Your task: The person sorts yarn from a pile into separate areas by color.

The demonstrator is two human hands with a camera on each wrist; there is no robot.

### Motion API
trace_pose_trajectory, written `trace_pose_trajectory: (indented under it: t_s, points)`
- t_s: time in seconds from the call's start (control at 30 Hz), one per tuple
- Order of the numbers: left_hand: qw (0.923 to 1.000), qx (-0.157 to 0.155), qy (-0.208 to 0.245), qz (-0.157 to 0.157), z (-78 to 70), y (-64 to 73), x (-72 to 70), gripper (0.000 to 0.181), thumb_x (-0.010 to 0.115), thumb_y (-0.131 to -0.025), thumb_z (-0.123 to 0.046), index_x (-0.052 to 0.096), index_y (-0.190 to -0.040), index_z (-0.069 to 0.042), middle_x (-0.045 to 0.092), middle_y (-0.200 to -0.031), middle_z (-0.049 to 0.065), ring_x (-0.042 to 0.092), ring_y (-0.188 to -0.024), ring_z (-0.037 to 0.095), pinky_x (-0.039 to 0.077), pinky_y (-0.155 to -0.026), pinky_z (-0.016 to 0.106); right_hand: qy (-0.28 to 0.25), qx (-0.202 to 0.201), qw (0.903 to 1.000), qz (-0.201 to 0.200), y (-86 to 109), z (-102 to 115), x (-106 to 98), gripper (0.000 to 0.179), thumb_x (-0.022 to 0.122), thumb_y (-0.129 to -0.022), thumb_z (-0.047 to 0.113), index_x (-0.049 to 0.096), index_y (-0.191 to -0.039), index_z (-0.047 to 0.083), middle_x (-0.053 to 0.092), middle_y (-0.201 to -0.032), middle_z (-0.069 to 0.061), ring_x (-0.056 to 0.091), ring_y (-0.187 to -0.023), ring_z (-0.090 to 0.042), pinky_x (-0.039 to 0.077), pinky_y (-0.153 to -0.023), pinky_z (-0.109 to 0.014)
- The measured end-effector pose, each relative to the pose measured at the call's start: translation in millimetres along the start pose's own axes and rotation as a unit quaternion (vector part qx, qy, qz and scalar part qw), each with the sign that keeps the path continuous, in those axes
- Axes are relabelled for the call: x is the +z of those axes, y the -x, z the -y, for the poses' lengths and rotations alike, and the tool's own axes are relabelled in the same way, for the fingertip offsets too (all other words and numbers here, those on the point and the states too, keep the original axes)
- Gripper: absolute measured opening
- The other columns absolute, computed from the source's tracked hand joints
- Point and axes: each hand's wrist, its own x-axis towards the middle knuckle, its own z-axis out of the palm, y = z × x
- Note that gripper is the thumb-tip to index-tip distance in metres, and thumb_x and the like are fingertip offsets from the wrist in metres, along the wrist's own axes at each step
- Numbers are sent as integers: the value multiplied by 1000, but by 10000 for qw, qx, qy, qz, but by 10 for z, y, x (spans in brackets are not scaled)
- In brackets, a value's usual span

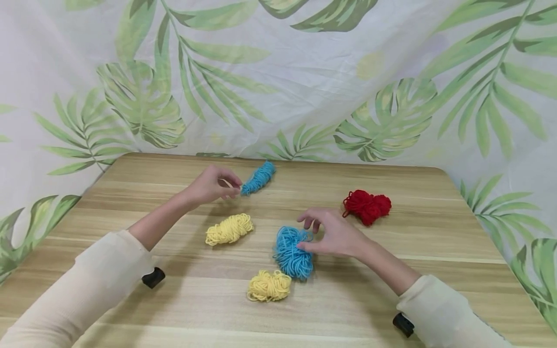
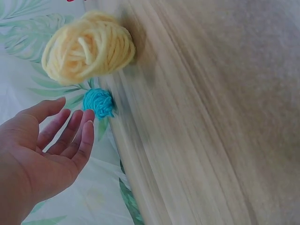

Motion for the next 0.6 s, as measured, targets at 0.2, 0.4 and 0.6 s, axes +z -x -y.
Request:
trace_pose_trajectory:
  t_s: [0.2,0.4,0.6]
  points:
    - [9998,151,-121,94,-17,31,11,19,74,-91,3,72,-107,13,74,-99,21,72,-87,38,62,-68,41,-24,16,9999,106,-10,11,27,53,86,-84,36,70,-123,4,70,-99,5,61,-90,-15,53,-65,-30]
    - [9989,357,-176,255,-17,63,24,18,74,-91,1,72,-105,12,73,-99,18,70,-92,33,58,-78,30,-27,-44,9999,163,-22,-3,54,53,86,-84,36,70,-123,5,71,-101,4,62,-91,-16,52,-64,-28]
    - [9989,230,-180,376,-52,112,31,19,74,-92,1,71,-107,12,73,-101,17,69,-92,30,58,-81,32,44,-21,9996,276,-20,20,65,53,86,-84,40,70,-124,9,71,-105,2,63,-94,-16,53,-66,-28]
